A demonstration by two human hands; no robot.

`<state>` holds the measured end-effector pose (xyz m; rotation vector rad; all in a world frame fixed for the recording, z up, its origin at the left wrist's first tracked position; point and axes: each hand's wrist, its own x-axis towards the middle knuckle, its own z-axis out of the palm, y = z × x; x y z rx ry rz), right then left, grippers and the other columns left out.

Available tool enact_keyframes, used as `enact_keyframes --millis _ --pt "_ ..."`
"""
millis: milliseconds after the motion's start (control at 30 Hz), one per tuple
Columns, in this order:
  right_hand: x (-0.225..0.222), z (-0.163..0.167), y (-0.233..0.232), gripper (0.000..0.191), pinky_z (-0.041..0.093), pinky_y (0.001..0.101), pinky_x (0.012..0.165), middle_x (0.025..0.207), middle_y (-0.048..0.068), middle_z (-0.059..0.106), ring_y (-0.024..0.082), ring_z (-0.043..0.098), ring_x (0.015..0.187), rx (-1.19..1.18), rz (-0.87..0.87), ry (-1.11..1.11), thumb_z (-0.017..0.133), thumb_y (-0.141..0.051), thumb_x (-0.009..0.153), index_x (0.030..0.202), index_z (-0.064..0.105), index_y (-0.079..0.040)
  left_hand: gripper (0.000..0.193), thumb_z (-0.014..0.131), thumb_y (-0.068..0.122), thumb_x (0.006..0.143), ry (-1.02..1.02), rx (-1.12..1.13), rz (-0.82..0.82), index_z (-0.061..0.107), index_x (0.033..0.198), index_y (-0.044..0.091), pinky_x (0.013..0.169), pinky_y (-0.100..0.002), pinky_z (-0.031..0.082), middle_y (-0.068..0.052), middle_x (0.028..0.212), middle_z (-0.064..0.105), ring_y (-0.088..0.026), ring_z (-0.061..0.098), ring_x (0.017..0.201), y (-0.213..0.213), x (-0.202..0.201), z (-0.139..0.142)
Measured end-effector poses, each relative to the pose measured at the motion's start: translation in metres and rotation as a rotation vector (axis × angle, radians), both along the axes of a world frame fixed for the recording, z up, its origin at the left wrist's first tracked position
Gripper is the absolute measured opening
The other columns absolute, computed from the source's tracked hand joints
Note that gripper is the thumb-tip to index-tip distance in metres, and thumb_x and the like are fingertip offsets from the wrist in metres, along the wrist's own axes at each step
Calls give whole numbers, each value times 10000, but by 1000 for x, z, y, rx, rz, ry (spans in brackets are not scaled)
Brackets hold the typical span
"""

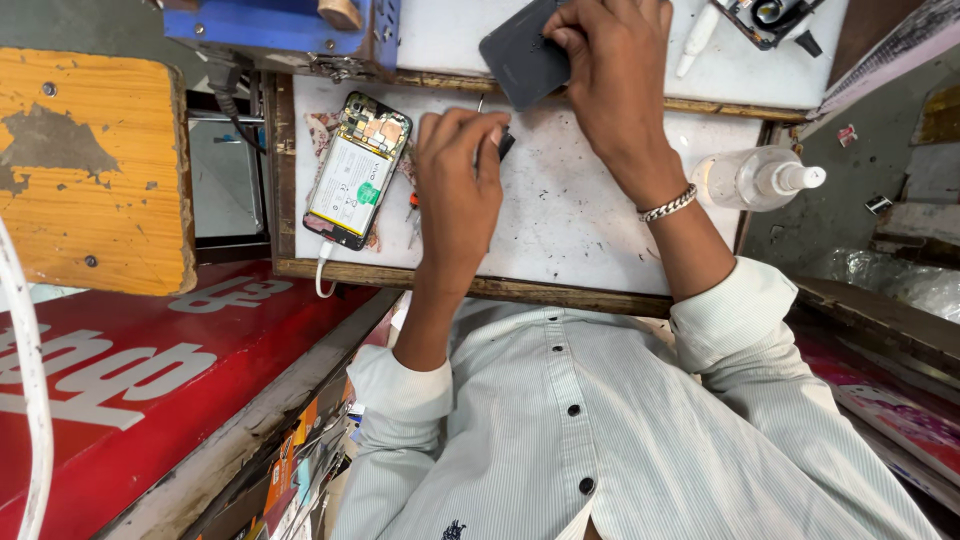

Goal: The person cleans a black phone case with a cotton swab, then handles a patterned phone case and a disassembled phone. They use a screwdriver to adjust small components and place parts on the workbench.

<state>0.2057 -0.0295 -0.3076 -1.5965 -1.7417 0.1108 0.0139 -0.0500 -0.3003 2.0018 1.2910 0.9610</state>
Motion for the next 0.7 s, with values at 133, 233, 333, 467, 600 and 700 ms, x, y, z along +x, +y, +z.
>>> enact_keyframes --millis 133,233,333,467,600,700 --pt "0 7 -8 95 471 423 936 1116 103 648 306 559 1086 25 54 108 691 99 987 1030 658 20 154 686 11 925 8 -91 -71 759 1059 28 895 -389 494 -89 997 690 -276 584 993 -8 -1 -10" --pt "-5 11 -33 111 504 349 748 1024 110 633 205 617 861 -57 7 271 748 61 1014 1061 653 28 123 747 45 874 48 -89 -176 778 993 40 882 -389 495 -78 967 695 -273 589 986 -11 1 -16" --pt "-15 9 -71 110 467 310 618 938 105 658 165 588 700 -149 -115 319 775 30 978 990 666 28 91 767 49 865 98 -87 -225 796 952 49 871 -390 495 -56 928 695 -262 595 961 -14 2 -21" --pt "-23 -1 -110 90 502 301 635 940 90 679 152 609 709 -360 -161 425 761 11 951 1022 707 2 122 766 20 832 130 -46 -273 802 946 47 881 -390 495 -51 929 691 -263 593 968 -16 -1 -22" --pt "-25 -10 -121 129 530 327 681 952 80 683 183 637 782 -343 -104 303 771 2 902 1024 760 -41 117 772 23 841 150 -12 -253 785 958 28 890 -389 494 -53 969 688 -267 588 993 -23 -4 -20" --pt "-28 -14 -116 118 528 359 718 925 72 675 225 623 825 -298 -79 191 790 -16 880 992 779 -52 101 770 44 867 185 -10 -207 791 965 30 900 -403 479 -55 970 672 -265 575 992 -32 -2 -20"
